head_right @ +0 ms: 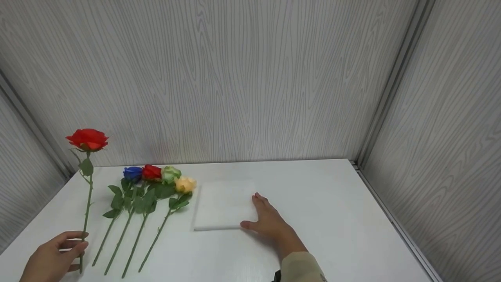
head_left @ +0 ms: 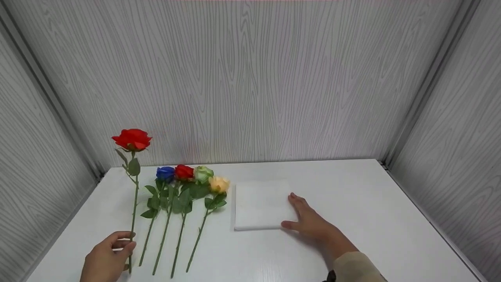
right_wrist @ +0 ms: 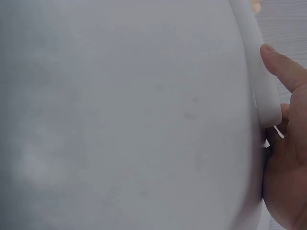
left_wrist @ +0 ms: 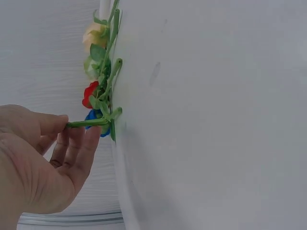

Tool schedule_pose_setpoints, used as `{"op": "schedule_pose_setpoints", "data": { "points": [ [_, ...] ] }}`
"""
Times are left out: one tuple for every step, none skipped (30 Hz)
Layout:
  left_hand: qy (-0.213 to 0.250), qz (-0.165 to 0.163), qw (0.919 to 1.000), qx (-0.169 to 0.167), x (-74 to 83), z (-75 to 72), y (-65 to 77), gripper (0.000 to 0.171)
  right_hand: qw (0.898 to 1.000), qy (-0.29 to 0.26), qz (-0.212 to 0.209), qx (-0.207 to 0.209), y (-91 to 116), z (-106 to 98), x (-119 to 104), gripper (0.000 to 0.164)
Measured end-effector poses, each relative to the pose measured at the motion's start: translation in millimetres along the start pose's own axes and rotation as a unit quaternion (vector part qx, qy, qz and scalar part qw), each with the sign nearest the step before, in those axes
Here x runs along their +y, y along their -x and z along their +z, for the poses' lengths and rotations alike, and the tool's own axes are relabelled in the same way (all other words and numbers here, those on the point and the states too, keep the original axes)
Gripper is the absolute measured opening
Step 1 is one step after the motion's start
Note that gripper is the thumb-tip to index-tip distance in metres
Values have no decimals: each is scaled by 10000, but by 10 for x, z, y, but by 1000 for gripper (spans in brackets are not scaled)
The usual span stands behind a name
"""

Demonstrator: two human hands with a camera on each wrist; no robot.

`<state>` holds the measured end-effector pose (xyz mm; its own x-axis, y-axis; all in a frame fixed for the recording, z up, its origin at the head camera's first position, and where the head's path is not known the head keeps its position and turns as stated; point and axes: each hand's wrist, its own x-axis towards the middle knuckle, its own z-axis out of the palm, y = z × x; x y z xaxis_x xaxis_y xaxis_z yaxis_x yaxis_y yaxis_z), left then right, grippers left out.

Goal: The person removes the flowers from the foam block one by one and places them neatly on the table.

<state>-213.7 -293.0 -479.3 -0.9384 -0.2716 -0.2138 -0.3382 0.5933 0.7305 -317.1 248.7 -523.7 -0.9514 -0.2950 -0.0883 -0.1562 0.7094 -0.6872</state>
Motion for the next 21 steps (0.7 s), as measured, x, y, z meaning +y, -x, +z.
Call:
{"op": "schedule_pose_setpoints", "data": {
  "points": [
    [-7,-8,10000,-34,-23,-9,-11,42,10000,-29,-14,-26,0,0,5,111],
    [-28,-7,10000,-57,-43,-18,-23,42,10000,-45,-20,-46,1,0,8,111],
    [-52,-8,10000,-72,-62,-25,-34,41,10000,-71,-34,-50,-1,2,17,112],
    [-54,-20,9999,-113,-84,-33,-46,41,9999,-89,-35,-68,-3,2,20,112],
    [-49,-48,9998,-166,-106,-41,-57,41,9999,-95,-32,-80,-2,3,23,112],
    [-27,-96,9997,-227,-127,-49,-69,41,9999,-82,-44,-82,-6,4,24,113],
    [8,-145,9995,-284,-147,-54,-82,41,9999,-76,-45,-80,-6,6,27,113],
    [48,-208,9992,-329,-168,-60,-94,41,9999,-77,-45,-76,-6,8,29,113],
    [89,-259,9989,-370,-188,-67,-107,41,9999,-78,-56,-74,-7,10,30,113],
    [130,-303,9986,-410,-208,-75,-121,41,9999,-76,-46,-78,-4,10,25,113],
    [158,-324,9984,-441,-226,-83,-133,41,9999,-75,-48,-70,-6,13,23,113],
    [177,-329,9982,-460,-243,-92,-145,41,9999,-74,-42,-63,-9,15,22,113],
    [193,-326,9981,-479,-253,-101,-154,42,10000,-66,-31,-54,-10,17,20,113],
    [201,-339,9980,-497,-269,-109,-173,42,10000,-58,-26,-49,-12,16,19,112],
    [214,-351,9978,-526,-281,-116,-191,43,10000,-37,-19,-40,-13,16,18,112],
    [234,-375,9975,-557,-288,-122,-206,44,10000,-28,-14,-31,-13,14,17,112],
    [248,-408,9971,-595,-291,-128,-221,45,10000,-26,-15,-26,-18,14,20,112],
    [272,-459,9966,-629,-293,-131,-236,45,10000,-16,-10,-20,-18,12,21,112],
    [283,-501,9961,-667,-293,-134,-249,46,10000,-11,-10,-17,-16,10,20,112],
    [282,-537,9957,-698,-294,-134,-264,47,10000,-13,-8,-11,-15,7,17,112],
    [282,-561,9954,-728,-287,-135,-267,47,10000,-14,4,2,-15,10,17,111]
  ]
}}
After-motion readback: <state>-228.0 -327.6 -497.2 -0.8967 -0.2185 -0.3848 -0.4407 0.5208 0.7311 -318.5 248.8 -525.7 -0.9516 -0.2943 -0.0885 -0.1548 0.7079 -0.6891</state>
